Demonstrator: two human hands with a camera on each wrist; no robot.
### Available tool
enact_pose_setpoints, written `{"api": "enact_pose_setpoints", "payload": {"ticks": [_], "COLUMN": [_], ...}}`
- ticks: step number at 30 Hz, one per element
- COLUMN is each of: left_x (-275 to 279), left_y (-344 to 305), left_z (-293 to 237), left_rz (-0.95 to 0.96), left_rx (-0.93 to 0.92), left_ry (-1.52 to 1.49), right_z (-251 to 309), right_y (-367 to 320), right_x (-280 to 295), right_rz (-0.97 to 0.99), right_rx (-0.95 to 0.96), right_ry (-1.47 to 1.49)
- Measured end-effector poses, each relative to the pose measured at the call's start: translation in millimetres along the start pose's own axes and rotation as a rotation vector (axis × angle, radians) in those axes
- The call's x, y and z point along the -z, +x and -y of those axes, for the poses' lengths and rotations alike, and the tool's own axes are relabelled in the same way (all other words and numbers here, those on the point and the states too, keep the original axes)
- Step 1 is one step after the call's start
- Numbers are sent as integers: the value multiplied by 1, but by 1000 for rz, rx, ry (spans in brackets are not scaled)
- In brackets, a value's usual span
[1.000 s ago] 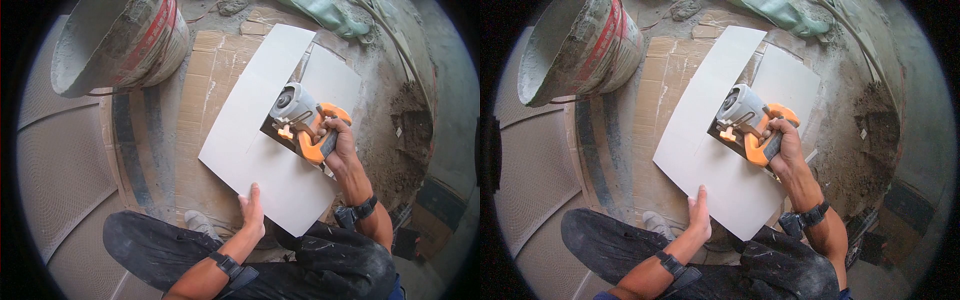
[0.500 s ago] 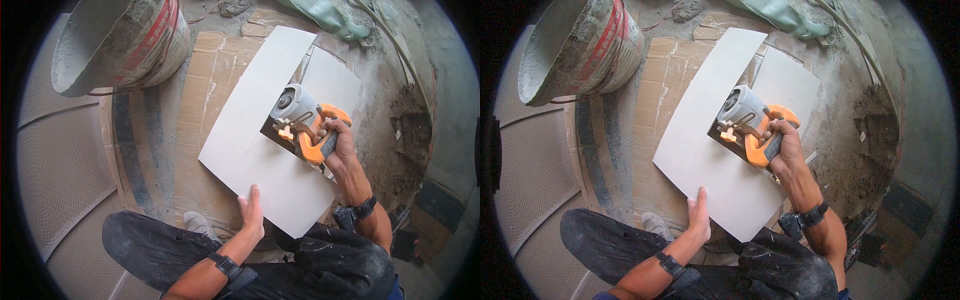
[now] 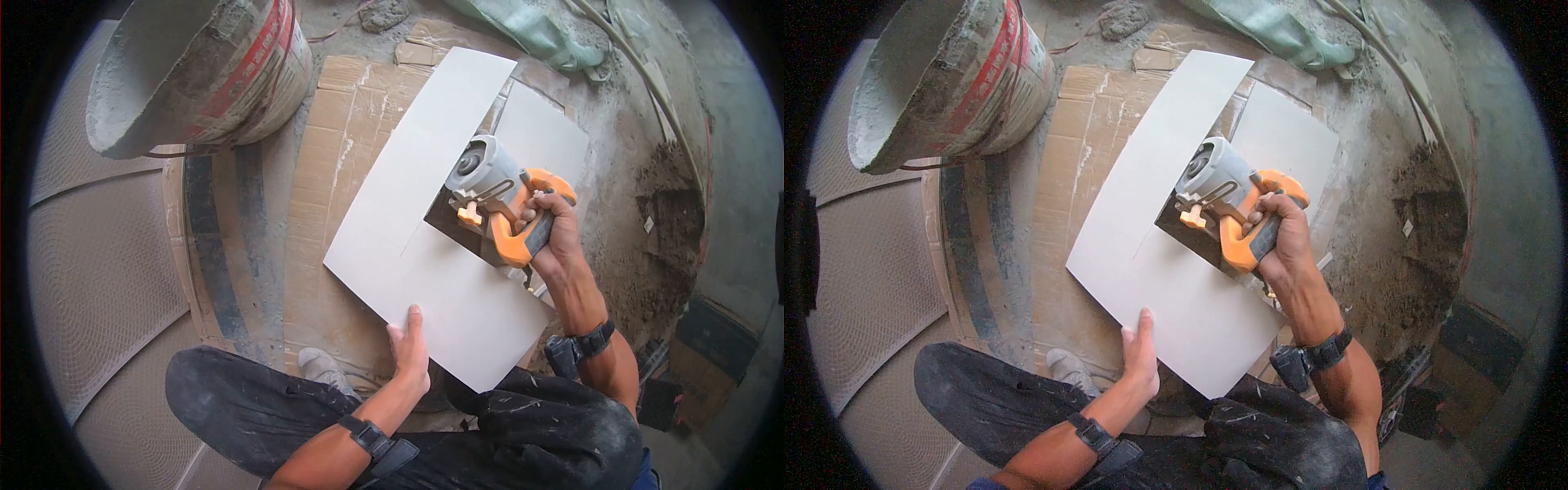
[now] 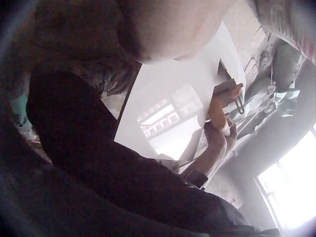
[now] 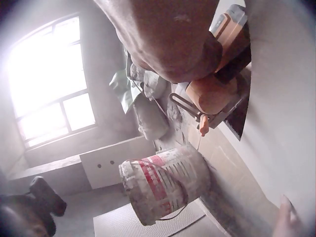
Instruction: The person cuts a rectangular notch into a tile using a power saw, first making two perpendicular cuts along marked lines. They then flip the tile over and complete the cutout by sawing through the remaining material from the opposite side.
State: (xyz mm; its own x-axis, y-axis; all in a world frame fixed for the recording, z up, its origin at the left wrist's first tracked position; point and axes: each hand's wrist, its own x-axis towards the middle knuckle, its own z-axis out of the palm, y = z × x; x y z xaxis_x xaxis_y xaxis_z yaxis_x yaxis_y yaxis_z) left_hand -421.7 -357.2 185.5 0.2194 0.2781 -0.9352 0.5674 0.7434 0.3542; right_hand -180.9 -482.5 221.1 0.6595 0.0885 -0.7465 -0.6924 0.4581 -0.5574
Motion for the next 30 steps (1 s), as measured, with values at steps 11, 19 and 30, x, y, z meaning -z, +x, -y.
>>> {"api": "enact_pose_setpoints", "payload": {"ticks": [11,19,30], "left_x": [16,22,28], "left_y": [12,18,26], "left_z": [18,23,30], "left_rz": [52,63,63], "left_rx": [-64,-67,-80], "left_ry": [-18,-8,-5], "right_z": [-6,-8,-5], "right_y": [-4,9,13], "right_x": [-1,9,12], "right_rz": [50,21,69], "right_rx": [120,142,188], "right_ry": [-33,2,-27]}}
